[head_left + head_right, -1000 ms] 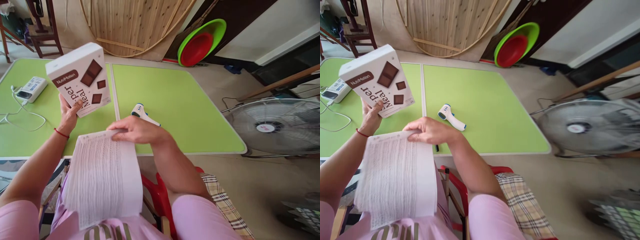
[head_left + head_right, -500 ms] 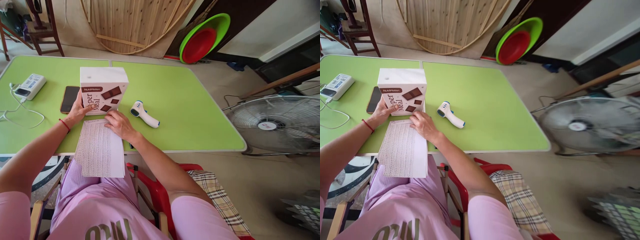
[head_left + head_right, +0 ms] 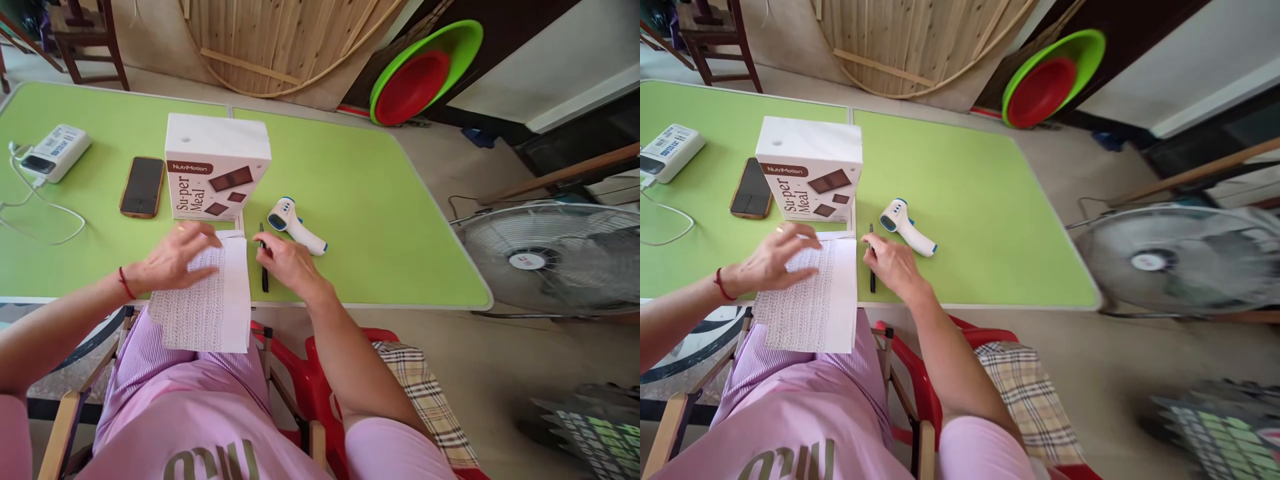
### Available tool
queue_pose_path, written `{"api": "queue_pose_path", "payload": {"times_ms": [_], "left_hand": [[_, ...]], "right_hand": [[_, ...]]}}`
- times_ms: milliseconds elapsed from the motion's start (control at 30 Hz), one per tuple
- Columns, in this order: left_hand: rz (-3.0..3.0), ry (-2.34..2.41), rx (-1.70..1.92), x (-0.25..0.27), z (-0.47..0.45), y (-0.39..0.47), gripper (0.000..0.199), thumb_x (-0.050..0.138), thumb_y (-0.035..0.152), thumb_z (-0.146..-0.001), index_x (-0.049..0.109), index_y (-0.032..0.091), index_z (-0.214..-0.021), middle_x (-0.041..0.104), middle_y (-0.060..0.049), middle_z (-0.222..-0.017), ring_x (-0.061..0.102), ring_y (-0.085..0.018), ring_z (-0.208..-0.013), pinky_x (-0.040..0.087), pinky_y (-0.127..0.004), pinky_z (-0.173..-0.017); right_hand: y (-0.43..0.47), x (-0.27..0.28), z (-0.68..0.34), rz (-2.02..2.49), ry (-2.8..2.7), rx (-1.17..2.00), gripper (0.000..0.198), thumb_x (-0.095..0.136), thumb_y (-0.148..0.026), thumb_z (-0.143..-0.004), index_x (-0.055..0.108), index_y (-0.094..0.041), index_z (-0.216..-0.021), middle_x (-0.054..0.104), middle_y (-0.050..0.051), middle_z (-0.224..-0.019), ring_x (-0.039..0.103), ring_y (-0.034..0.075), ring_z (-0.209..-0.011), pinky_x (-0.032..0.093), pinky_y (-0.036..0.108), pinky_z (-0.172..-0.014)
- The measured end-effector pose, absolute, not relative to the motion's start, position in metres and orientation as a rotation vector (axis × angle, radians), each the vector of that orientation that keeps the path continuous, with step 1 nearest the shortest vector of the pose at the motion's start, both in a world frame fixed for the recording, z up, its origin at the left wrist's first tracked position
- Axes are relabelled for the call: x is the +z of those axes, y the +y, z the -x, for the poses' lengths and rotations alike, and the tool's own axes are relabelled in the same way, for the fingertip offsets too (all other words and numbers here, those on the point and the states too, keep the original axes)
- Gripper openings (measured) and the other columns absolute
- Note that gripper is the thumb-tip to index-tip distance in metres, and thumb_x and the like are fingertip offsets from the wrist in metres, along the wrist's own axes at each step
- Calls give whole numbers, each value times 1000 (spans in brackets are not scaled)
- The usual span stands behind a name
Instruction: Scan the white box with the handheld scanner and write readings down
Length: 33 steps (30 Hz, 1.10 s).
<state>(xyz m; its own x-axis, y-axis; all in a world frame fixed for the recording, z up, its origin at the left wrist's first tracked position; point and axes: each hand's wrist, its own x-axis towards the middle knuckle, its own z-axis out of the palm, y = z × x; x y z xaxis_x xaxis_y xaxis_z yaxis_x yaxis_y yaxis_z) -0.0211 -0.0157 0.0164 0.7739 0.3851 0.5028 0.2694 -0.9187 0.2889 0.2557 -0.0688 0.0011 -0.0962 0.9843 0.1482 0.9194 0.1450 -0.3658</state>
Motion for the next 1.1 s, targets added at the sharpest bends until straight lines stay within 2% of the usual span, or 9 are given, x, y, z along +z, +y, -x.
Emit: {"api": "queue_pose_path", "payload": {"times_ms": [100,200,300,400,533,700,833,933,1100], "left_hand": [[-2903,228,372,19,3,-31,63,64,59,-95,54,16,-140,52,-21,-150,50,-36,-139,41,-54,-116],[-2996,337,166,15,-10,-38,67,67,60,-92,58,13,-139,51,-23,-152,48,-40,-141,38,-59,-117],[-3060,508,137,17,-19,-46,63,69,54,-91,63,6,-131,55,-29,-144,53,-44,-134,43,-62,-108],[-3098,549,88,21,-26,-52,58,65,56,-92,66,5,-120,59,-30,-137,58,-45,-124,51,-58,-97],[-3122,574,141,14,-26,-55,64,59,67,-93,66,8,-114,55,-32,-142,52,-48,-132,46,-64,-104],[-3020,582,248,3,-21,-55,58,62,63,-93,66,9,-113,56,-29,-141,51,-49,-135,42,-69,-108],[-3019,669,184,4,-23,-58,50,59,55,-98,65,10,-119,57,-27,-142,49,-46,-138,41,-67,-111],[-3029,697,149,6,-24,-60,63,57,57,-98,60,2,-131,55,-29,-144,47,-47,-140,41,-65,-112],[-3024,764,108,8,-26,-62,86,57,62,-96,48,-11,-142,50,-36,-145,45,-50,-141,41,-61,-113]], "right_hand": [[-64,-1,-265,1559,-1905,278,33,43,-23,-90,66,-22,-114,74,9,-100,69,23,-84,55,38,-79],[-64,-6,-269,1354,-1805,399,42,55,-34,-87,53,-21,-127,67,11,-107,67,23,-96,56,42,-91],[-70,-15,-265,1292,-1685,474,37,66,-50,-84,52,-26,-109,60,4,-90,62,20,-80,57,38,-79],[-75,-18,-253,1226,-1553,628,39,52,-65,-91,55,-26,-93,53,-2,-71,56,17,-64,54,36,-66],[-62,-8,-234,1187,-1385,930,57,45,-73,-89,68,-23,-99,68,4,-78,67,21,-69,59,43,-75],[-26,-3,-213,1223,-1244,1175,62,53,-79,-82,73,-21,-87,71,2,-69,67,17,-60,60,37,-67],[-17,-12,-209,1228,-1273,1120,40,75,-60,-71,69,-22,-80,66,-3,-63,62,13,-57,56,31,-63],[-25,-17,-211,1311,-1287,935,23,73,-43,-69,62,-23,-76,62,-5,-62,55,11,-55,49,28,-57],[-35,-18,-209,1400,-1450,613,11,60,-35,-73,55,-25,-70,60,-4,-61,52,13,-56,47,29,-56]]}}
